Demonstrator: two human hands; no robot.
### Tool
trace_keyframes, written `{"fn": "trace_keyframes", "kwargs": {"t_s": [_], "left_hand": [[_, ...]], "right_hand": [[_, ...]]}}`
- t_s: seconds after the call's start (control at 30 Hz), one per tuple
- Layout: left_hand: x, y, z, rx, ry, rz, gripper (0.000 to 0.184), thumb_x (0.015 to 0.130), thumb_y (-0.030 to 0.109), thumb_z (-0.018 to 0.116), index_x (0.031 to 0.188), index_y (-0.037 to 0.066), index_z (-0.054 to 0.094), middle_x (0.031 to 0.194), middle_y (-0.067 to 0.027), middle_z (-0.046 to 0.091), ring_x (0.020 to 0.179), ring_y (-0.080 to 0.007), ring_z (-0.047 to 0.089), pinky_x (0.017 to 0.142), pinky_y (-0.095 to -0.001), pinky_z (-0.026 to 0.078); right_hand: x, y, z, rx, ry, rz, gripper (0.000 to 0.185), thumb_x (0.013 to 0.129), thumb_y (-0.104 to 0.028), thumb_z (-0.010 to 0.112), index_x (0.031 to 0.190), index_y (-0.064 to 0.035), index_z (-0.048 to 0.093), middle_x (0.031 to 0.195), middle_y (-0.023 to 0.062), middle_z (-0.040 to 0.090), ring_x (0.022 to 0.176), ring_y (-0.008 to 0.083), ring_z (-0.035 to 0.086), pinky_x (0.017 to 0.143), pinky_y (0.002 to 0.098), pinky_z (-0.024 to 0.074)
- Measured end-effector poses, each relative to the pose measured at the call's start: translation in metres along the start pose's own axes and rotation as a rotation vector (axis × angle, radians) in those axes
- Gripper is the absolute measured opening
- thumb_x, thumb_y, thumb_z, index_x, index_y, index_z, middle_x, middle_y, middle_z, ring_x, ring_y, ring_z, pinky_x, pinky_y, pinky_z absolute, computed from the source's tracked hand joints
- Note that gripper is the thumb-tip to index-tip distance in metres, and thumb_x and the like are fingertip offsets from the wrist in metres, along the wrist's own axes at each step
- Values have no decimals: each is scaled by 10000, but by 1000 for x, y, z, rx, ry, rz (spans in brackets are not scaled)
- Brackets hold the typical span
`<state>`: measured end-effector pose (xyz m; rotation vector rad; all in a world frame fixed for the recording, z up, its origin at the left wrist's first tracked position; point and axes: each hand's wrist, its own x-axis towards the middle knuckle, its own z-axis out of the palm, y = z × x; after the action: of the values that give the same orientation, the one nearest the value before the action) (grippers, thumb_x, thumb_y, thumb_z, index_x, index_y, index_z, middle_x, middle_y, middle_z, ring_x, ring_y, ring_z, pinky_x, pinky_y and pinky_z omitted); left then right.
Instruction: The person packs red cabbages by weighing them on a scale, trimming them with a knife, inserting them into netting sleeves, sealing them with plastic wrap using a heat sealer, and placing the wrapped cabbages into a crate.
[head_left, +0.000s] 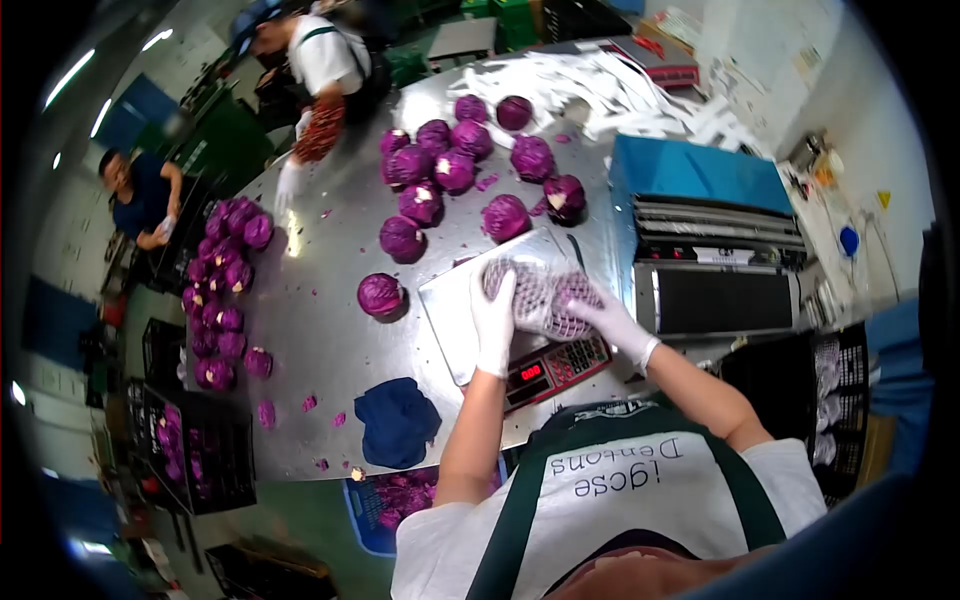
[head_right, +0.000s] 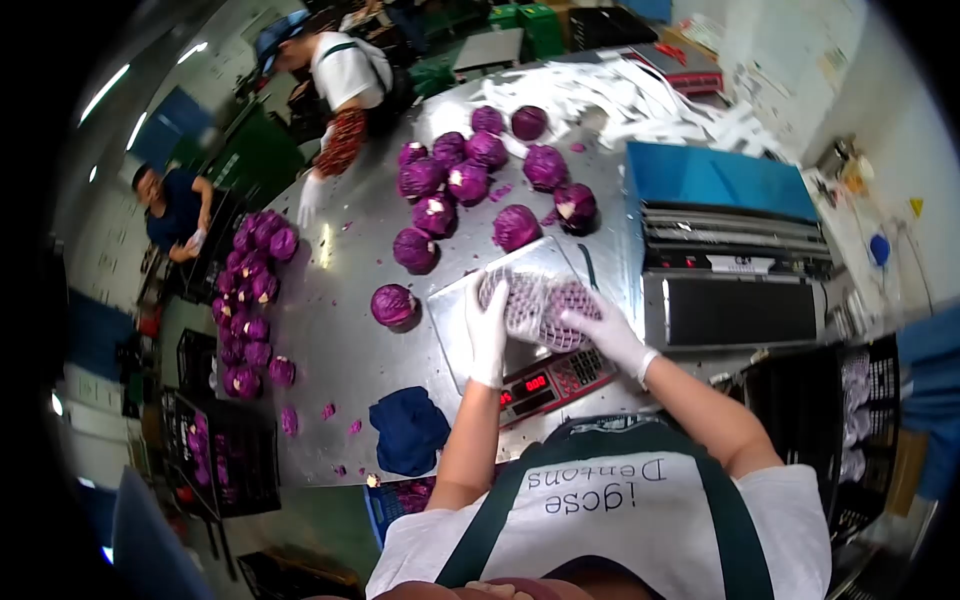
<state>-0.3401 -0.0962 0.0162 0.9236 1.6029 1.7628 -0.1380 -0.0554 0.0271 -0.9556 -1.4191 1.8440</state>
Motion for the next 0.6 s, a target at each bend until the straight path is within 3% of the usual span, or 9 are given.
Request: {"fn": "trace_keyframes", "kwargs": {"t_s": [0.03, 0.1, 0.2, 0.23, 0.27, 0.3, 0.37, 0.43, 0.6], "left_hand": [[10, 15, 18, 89, -78, 37, 485, 888, 155, 669, 1295, -28, 481, 1210, -143, 570, 1110, -207, 547, 979, -327, 426], [42, 15, 65, 150, -198, 125, 424, 900, 158, 653, 1263, -15, 518, 1205, -122, 580, 1111, -193, 547, 974, -315, 422], [69, 36, 164, -32, -396, 148, 363, 913, 159, 632, 1222, -14, 551, 1166, -104, 603, 1082, -178, 556, 969, -301, 418], [75, 46, 198, -46, -428, 197, 341, 915, 158, 629, 1202, -16, 567, 1141, -99, 615, 1068, -175, 561, 964, -300, 420], [83, 51, 230, -35, -463, 225, 311, 921, 171, 623, 1168, -16, 591, 1116, -93, 625, 1049, -167, 565, 949, -295, 424], [93, 56, 268, -31, -497, 260, 287, 926, 184, 616, 1133, -15, 614, 1091, -87, 636, 1029, -160, 569, 934, -289, 428], [107, 66, 336, -15, -545, 207, 270, 935, 212, 602, 1076, -13, 646, 1029, -75, 657, 969, -139, 582, 881, -271, 442], [131, 57, 403, -108, -668, 135, 291, 939, 235, 590, 1067, -17, 657, 996, -65, 669, 907, -122, 592, 833, -259, 455], [171, 4, 516, -70, -810, 111, 334, 926, 248, 579, 1114, -14, 664, 993, -64, 689, 920, -134, 613, 846, -257, 466]], "right_hand": [[-8, -21, -6, 127, 41, 14, 551, 892, -217, 682, 1353, -5, 466, 1177, 79, 620, 1055, 154, 594, 953, 312, 465], [0, -32, -46, 63, 134, -132, 497, 905, -202, 665, 1321, -1, 481, 1176, 87, 614, 1084, 148, 570, 984, 303, 434], [-7, -70, -121, -93, 259, -112, 617, 869, -328, 712, 1311, 5, 441, 1177, 102, 600, 1065, 159, 565, 960, 309, 445], [-5, -78, -148, -128, 250, -247, 668, 859, -389, 712, 1313, 9, 428, 1167, 108, 602, 1051, 164, 571, 932, 308, 464], [0, -89, -178, -143, 200, -218, 717, 850, -439, 708, 1323, 12, 412, 1172, 105, 600, 1082, 159, 556, 941, 308, 458], [-1, -104, -203, -248, 265, -145, 773, 838, -501, 692, 1331, 16, 394, 1104, 114, 621, 908, 144, 615, 793, 282, 520], [-3, -136, -249, -352, 305, 103, 847, 820, -579, 662, 1315, 48, 378, 1015, 128, 638, 652, 124, 606, 575, 244, 519], [15, -132, -299, -381, 360, 47, 802, 860, -619, 571, 1328, 3, 375, 963, 79, 626, 537, 90, 545, 474, 201, 470], [48, -125, -393, -330, 386, 163, 844, 847, -665, 551, 1303, 23, 375, 864, 115, 614, 519, 132, 590, 448, 232, 509]]}}
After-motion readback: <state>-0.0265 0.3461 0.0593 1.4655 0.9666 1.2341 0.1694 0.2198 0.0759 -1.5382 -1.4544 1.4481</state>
